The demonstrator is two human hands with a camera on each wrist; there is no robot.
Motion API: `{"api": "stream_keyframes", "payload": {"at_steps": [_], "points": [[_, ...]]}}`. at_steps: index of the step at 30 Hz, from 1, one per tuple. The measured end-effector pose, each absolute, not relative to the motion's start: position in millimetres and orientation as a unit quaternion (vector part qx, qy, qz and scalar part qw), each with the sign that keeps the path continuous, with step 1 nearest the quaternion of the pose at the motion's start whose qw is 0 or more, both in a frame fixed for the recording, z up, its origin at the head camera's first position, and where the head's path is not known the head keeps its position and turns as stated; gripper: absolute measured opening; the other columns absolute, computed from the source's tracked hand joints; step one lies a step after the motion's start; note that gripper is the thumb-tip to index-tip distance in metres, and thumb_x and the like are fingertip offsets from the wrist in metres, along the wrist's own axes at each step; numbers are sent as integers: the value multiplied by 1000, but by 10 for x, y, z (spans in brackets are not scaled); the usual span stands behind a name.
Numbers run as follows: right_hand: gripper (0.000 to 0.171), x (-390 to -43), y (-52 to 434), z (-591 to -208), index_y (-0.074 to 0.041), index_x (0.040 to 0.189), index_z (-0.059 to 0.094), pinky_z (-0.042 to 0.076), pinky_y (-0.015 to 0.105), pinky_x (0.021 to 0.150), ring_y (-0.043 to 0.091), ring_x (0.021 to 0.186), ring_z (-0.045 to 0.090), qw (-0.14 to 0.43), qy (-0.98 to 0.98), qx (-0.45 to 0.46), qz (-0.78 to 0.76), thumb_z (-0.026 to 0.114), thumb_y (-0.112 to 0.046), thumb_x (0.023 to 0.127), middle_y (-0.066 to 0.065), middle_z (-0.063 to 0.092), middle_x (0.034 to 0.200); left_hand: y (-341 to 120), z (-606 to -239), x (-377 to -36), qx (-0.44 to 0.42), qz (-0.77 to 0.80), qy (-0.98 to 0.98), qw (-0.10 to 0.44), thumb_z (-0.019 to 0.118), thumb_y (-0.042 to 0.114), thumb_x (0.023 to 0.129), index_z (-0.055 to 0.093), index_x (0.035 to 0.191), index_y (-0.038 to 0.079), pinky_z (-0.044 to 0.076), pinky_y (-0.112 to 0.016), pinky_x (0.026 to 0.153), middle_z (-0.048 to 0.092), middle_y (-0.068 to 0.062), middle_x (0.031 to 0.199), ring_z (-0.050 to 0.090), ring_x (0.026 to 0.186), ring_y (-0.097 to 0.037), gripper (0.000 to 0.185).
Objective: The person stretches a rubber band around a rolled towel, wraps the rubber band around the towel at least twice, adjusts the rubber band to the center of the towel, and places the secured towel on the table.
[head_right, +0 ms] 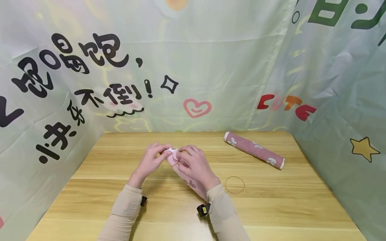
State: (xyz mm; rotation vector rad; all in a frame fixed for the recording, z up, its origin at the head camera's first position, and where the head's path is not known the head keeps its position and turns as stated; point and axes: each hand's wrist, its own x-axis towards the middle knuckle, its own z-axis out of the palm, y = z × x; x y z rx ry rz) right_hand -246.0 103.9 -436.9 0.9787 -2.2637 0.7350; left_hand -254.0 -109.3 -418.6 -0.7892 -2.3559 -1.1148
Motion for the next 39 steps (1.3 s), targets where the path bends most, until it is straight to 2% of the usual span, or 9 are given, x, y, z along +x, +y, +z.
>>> {"api": "stream_keyframes", "payload": {"at_steps": [5, 10, 13, 17, 23, 30, 33, 39], "points": [[12, -2460, 1041, -4367, -18, 97, 67, 46, 48, 95, 24, 114, 55, 259, -850, 361, 284, 65, -22, 86, 4, 64, 117, -1093, -4183, -2541, -281, -402, -847, 203, 67, 14, 91, 73, 107, 11, 27, -37, 84, 63, -2, 78, 49, 77, -19, 18], [21, -2457, 1029, -4365, -14, 106, 69, 45, 43, 98, 23, 112, 56, 282, -834, 353, 316, 70, -19, 86, 6, 64, 117, -1138, -4153, -2572, -267, -409, -845, 219, 67, 14, 91, 73, 107, 11, 29, -34, 79, 67, -1, 78, 51, 74, -21, 17], [16, -2457, 1016, -4357, -15, 101, 71, 44, 42, 98, 23, 111, 56, 315, -817, 364, 318, 73, -15, 85, 6, 64, 115, -1148, -4143, -2594, -265, -407, -843, 231, 68, 14, 90, 73, 105, 10, 31, -33, 78, 68, -2, 78, 52, 71, -20, 16], [13, -2462, 1000, -4368, -17, 94, 73, 46, 45, 97, 26, 110, 56, 338, -803, 386, 304, 74, -10, 83, 8, 64, 115, -1134, -4152, -2593, -258, -407, -849, 218, 68, 14, 91, 73, 106, 12, 30, -33, 79, 70, -1, 81, 51, 73, -15, 16], [15, -2450, 977, -4395, -22, 95, 74, 45, 50, 97, 27, 115, 54, 327, -821, 381, 272, 74, -12, 83, 7, 63, 119, -1125, -4151, -2562, -246, -398, -862, 194, 66, 18, 93, 73, 109, 14, 29, -35, 82, 69, 2, 82, 49, 74, -11, 18], [8, -2439, 952, -4397, -20, 84, 69, 47, 47, 84, 27, 114, 55, 339, -848, 341, 222, 72, -15, 80, 4, 65, 118, -1116, -4138, -2550, -248, -374, -874, 186, 66, 18, 93, 73, 110, 12, 30, -35, 83, 72, 0, 84, 50, 73, -11, 20], [9, -2436, 960, -4396, -21, 82, 66, 48, 51, 85, 28, 114, 55, 325, -864, 324, 205, 74, -17, 78, 3, 65, 119, -1118, -4143, -2551, -251, -361, -879, 182, 65, 18, 93, 73, 111, 11, 29, -35, 82, 71, -1, 83, 50, 73, -12, 21], [12, -2446, 1022, -4388, -22, 81, 61, 47, 54, 88, 28, 118, 54, 254, -903, 295, 180, 72, -24, 79, 2, 64, 121, -1141, -4135, -2536, -252, -355, -884, 171, 65, 19, 93, 72, 114, 10, 30, -40, 88, 66, 0, 76, 48, 72, -12, 24]]}}
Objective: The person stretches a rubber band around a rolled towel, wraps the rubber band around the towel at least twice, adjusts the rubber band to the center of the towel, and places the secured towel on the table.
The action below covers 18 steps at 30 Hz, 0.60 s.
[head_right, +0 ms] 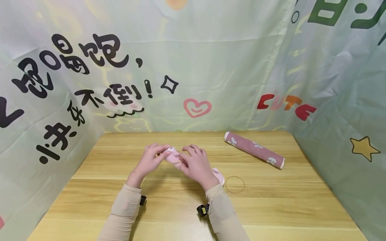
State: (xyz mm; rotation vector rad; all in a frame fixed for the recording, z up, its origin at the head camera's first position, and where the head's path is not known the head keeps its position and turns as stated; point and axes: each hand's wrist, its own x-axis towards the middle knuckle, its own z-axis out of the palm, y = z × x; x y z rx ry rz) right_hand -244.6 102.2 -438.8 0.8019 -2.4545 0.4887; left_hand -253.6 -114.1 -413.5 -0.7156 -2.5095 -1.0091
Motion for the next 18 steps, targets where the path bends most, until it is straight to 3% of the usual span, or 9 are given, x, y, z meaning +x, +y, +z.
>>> {"api": "stream_keyframes", "payload": {"at_steps": [5, 8, 13, 18], "points": [[11, -2470, 1108, -4367, -22, 78, 55, 46, 55, 87, 28, 115, 53, 205, -923, 255, 205, 66, -24, 76, 0, 65, 114, -1177, -4105, -2521, -265, -374, -872, 173, 67, 17, 91, 72, 114, 10, 32, -50, 96, 62, 0, 75, 49, 74, -12, 25], [11, -2479, 1130, -4360, -23, 78, 54, 46, 53, 84, 27, 111, 55, 194, -922, 249, 225, 64, -24, 76, -2, 66, 109, -1194, -4104, -2528, -268, -382, -866, 181, 68, 16, 90, 72, 114, 9, 32, -49, 95, 63, 0, 76, 50, 76, -13, 26], [11, -2503, 1122, -4365, -20, 80, 55, 48, 43, 78, 23, 97, 58, 207, -904, 278, 251, 65, -21, 77, -3, 67, 98, -1166, -4110, -2542, -250, -399, -861, 191, 69, 17, 90, 73, 111, 10, 32, -38, 86, 70, -5, 82, 52, 77, -18, 23], [9, -2510, 1123, -4365, -15, 83, 59, 51, 41, 82, 24, 93, 60, 243, -876, 303, 287, 67, -12, 79, 2, 67, 98, -1098, -4114, -2540, -230, -383, -882, 146, 69, 30, 90, 66, 120, 17, 33, -37, 85, 72, -3, 93, 54, 84, -23, 33]]}}
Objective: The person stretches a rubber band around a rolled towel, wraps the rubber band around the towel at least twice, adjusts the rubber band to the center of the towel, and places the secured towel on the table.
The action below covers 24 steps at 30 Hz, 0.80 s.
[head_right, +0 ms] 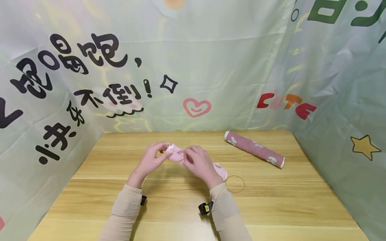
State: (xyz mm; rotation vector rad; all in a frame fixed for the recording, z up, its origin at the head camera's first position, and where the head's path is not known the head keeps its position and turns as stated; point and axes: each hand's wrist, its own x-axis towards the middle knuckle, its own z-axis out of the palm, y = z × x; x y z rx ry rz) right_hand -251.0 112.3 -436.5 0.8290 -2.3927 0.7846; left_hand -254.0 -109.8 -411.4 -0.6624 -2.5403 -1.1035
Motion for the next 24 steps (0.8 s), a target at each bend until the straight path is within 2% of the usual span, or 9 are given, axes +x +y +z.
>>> {"api": "stream_keyframes", "payload": {"at_steps": [3, 6, 8, 10, 14, 17, 21, 24], "points": [[8, -2504, 1135, -4352, -13, 87, 62, 52, 43, 90, 26, 100, 62, 252, -866, 307, 305, 69, -10, 84, 6, 68, 105, -1089, -4113, -2540, -233, -377, -886, 136, 74, 34, 85, 55, 135, 19, 37, -45, 93, 70, -4, 105, 57, 96, -26, 55], [7, -2495, 1152, -4340, -14, 89, 64, 52, 44, 93, 26, 104, 61, 240, -864, 311, 316, 69, -10, 87, 5, 68, 109, -1093, -4114, -2551, -257, -356, -887, 143, 78, 36, 81, 46, 145, 23, 36, -54, 104, 63, -5, 128, 56, 116, -29, 73], [6, -2492, 1163, -4342, -16, 89, 65, 51, 44, 94, 25, 107, 61, 230, -864, 319, 315, 68, -11, 89, 4, 68, 111, -1098, -4115, -2557, -278, -333, -889, 146, 79, 37, 79, 47, 144, 24, 34, -57, 108, 58, -4, 138, 53, 125, -28, 73], [3, -2492, 1167, -4344, -16, 89, 66, 52, 43, 93, 24, 107, 61, 224, -862, 329, 313, 67, -13, 91, 4, 69, 111, -1104, -4120, -2558, -293, -317, -892, 135, 79, 37, 79, 55, 138, 26, 32, -57, 110, 57, -1, 139, 50, 129, -26, 65], [3, -2486, 1168, -4345, -16, 91, 67, 51, 43, 93, 24, 108, 61, 219, -861, 333, 317, 66, -13, 92, 3, 69, 111, -1111, -4128, -2552, -294, -319, -895, 108, 78, 36, 81, 67, 124, 24, 36, -54, 106, 67, 4, 126, 56, 118, -21, 46], [6, -2479, 1161, -4337, -16, 90, 67, 50, 44, 96, 25, 109, 60, 210, -859, 339, 321, 68, -9, 90, 4, 68, 112, -1115, -4127, -2546, -273, -323, -899, 113, 76, 34, 83, 71, 117, 21, 37, -48, 101, 72, 5, 105, 57, 101, -17, 36], [3, -2472, 1138, -4313, -14, 87, 65, 47, 45, 98, 26, 112, 56, 174, -862, 354, 319, 64, -12, 88, 6, 64, 116, -1108, -4104, -2519, -243, -292, -913, 150, 72, 36, 85, 73, 110, 17, 34, -49, 99, 62, 6, 78, 48, 85, -15, 31], [3, -2450, 1112, -4290, -15, 82, 62, 45, 44, 95, 26, 113, 51, 138, -869, 351, 319, 62, -17, 84, 5, 60, 116, -1078, -4090, -2495, -226, -257, -923, 175, 72, 38, 86, 74, 108, 18, 32, -52, 101, 56, 8, 69, 46, 83, -14, 30]]}}
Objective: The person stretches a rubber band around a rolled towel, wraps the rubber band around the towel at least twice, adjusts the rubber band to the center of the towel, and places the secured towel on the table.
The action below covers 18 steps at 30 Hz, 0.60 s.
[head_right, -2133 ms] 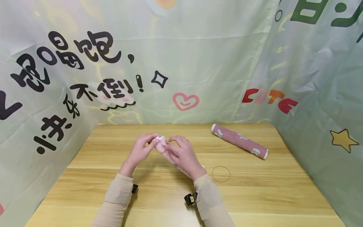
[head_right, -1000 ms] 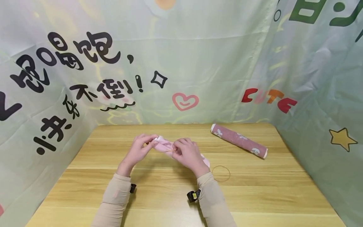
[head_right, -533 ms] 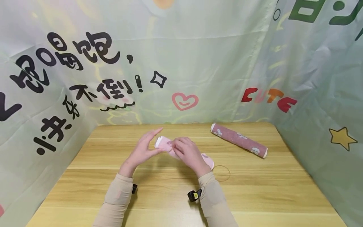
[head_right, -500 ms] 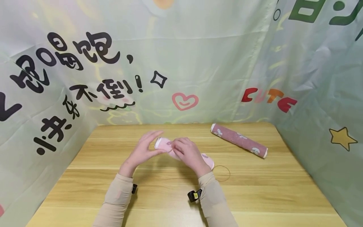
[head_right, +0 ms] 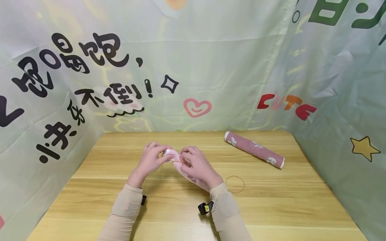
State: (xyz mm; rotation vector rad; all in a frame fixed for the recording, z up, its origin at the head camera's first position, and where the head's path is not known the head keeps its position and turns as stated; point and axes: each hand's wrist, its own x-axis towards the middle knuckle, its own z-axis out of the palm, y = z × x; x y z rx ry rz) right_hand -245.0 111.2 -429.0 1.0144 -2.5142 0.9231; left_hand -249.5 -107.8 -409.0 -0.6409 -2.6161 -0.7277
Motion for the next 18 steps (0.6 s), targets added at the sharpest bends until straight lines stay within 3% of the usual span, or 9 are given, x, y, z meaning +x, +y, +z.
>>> {"api": "stream_keyframes", "payload": {"at_steps": [4, 8, 13, 18], "points": [[19, -2412, 1060, -4286, -19, 74, 54, 41, 40, 90, 24, 110, 47, 124, -880, 340, 309, 66, -27, 85, 1, 53, 111, -1030, -4108, -2479, -209, -221, -932, 198, 73, 40, 84, 75, 103, 21, 31, -53, 98, 56, 8, 64, 46, 81, -14, 27], [32, -2387, 989, -4303, -19, 68, 48, 39, 41, 91, 24, 107, 46, 151, -882, 347, 282, 72, -30, 85, -1, 51, 107, -1023, -4144, -2484, -191, -200, -938, 207, 72, 45, 84, 75, 101, 21, 30, -54, 95, 65, 8, 69, 47, 81, -15, 29], [31, -2354, 959, -4297, -25, 67, 47, 40, 45, 97, 24, 112, 47, 168, -877, 365, 265, 72, -25, 86, 1, 54, 113, -1095, -4145, -2507, -146, -216, -944, 204, 70, 45, 87, 75, 103, 16, 28, -54, 95, 69, 2, 72, 50, 81, -18, 33], [25, -2335, 1035, -4242, -30, 71, 53, 41, 44, 97, 22, 117, 42, 124, -884, 344, 291, 72, -28, 88, 1, 53, 122, -1189, -4092, -2527, -113, -259, -942, 182, 69, 43, 88, 74, 107, 12, 27, -52, 94, 71, -2, 80, 51, 81, -20, 37]]}}
